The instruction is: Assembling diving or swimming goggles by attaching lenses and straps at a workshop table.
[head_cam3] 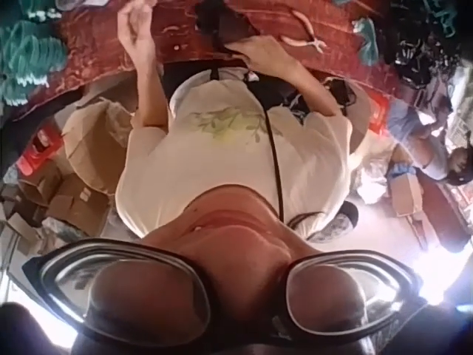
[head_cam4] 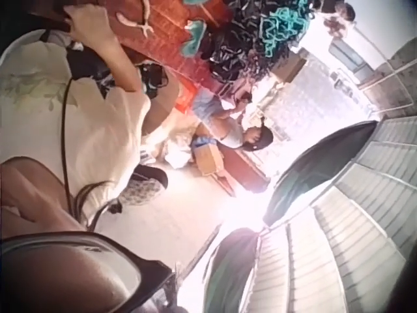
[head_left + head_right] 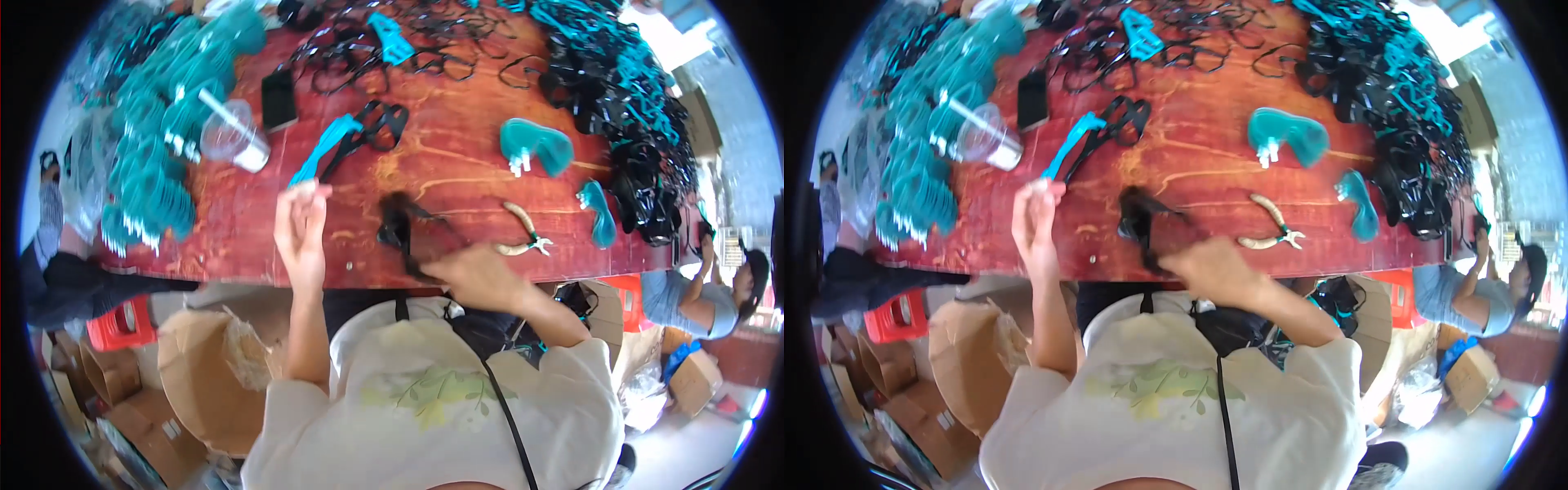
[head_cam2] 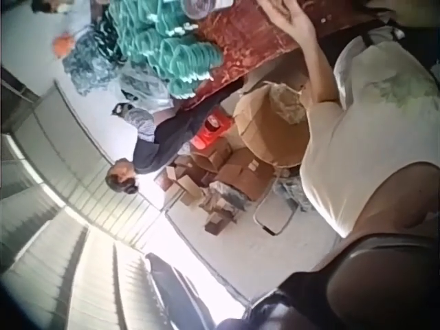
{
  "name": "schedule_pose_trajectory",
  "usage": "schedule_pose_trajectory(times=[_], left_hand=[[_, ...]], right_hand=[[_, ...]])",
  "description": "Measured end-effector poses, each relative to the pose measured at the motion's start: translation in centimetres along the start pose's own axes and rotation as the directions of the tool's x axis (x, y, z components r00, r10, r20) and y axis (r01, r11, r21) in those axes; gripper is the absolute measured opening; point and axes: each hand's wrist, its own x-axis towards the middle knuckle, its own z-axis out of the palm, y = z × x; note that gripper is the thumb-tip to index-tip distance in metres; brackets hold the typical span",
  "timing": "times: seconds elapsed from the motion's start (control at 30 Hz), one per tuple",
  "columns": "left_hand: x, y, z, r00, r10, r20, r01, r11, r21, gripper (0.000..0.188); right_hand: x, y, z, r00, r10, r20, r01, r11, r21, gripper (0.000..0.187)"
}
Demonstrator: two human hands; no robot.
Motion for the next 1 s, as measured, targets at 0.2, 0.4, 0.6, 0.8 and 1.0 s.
schedule_pose_trajectory(times=[0.2, 0.4, 0.6, 0.8, 1.0], left_hand=[[1.2, 4.0, 4.4, 0.881, 0.244, 0.405, -0.178, 0.965, -0.194, 0.048], [4.3, 6.4, 10.5, 0.804, -0.059, 0.592, 0.195, 0.966, -0.169, 0.045], [4.5, 5.9, 11.5, 0.753, -0.152, 0.640, 0.416, 0.864, -0.283, 0.035], [4.5, 6.8, 11.1, 0.624, -0.165, 0.764, 0.556, 0.781, -0.285, 0.033], [3.2, 7.9, 11.2, 0.602, -0.143, 0.786, 0.469, 0.859, -0.203, 0.027]], right_hand=[[0.0, -0.2, -11.0, 0.914, 0.404, 0.029, -0.064, 0.074, 0.995, 0.030], [1.8, 3.9, -11.8, 0.978, 0.189, -0.092, 0.146, -0.294, 0.945, 0.025], [2.1, 4.9, -10.2, 0.991, 0.053, -0.125, 0.131, -0.601, 0.789, 0.020], [0.6, 4.5, -10.5, 0.987, 0.115, -0.112, 0.133, -0.186, 0.974, 0.025], [-1.2, 2.4, -11.6, 0.960, 0.208, -0.187, 0.162, 0.130, 0.978, 0.036]])
